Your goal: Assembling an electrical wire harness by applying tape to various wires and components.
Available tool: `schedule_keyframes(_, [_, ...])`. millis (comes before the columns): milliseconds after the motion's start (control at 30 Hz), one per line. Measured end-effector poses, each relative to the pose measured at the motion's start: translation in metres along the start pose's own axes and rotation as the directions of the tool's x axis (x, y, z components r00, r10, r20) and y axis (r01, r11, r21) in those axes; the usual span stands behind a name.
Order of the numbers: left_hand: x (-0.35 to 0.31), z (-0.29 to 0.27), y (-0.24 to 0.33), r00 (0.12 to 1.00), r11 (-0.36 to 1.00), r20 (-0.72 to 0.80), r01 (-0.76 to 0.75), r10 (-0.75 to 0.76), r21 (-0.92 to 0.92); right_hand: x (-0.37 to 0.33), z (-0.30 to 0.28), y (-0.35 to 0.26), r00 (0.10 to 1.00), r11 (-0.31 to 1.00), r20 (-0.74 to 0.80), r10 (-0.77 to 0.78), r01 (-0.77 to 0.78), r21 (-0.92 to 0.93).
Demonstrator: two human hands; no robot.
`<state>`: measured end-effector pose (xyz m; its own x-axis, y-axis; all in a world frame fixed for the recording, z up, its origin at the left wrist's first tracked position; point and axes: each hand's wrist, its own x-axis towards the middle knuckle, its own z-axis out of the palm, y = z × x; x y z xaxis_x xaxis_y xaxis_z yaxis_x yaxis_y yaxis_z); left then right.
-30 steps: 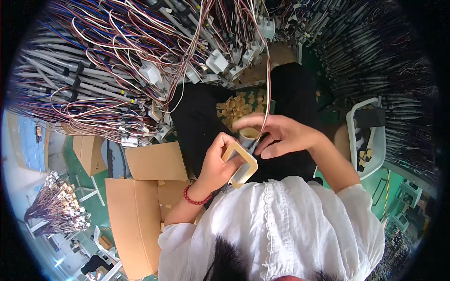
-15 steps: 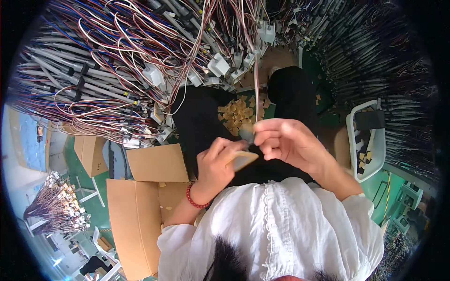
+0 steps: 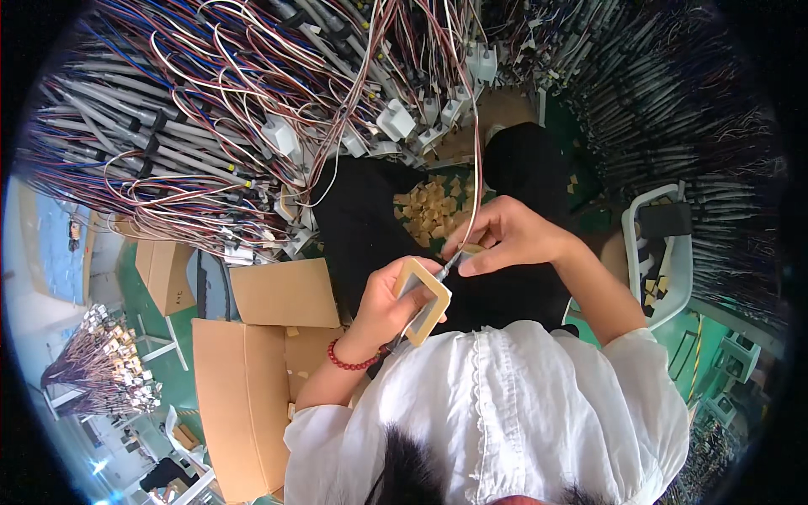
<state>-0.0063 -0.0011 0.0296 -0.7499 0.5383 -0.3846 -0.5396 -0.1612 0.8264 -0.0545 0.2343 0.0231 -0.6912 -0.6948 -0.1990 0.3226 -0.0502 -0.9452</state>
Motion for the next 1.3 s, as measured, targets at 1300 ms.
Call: schedule_keyframes(1300, [0.096, -0.039, -0.006, 0.939, 0.954, -0.187, -0.299, 0.289, -0.031, -0.06, -0.019, 0.085, 0.579, 0.344, -0.539, -0.612, -0.418, -0.841])
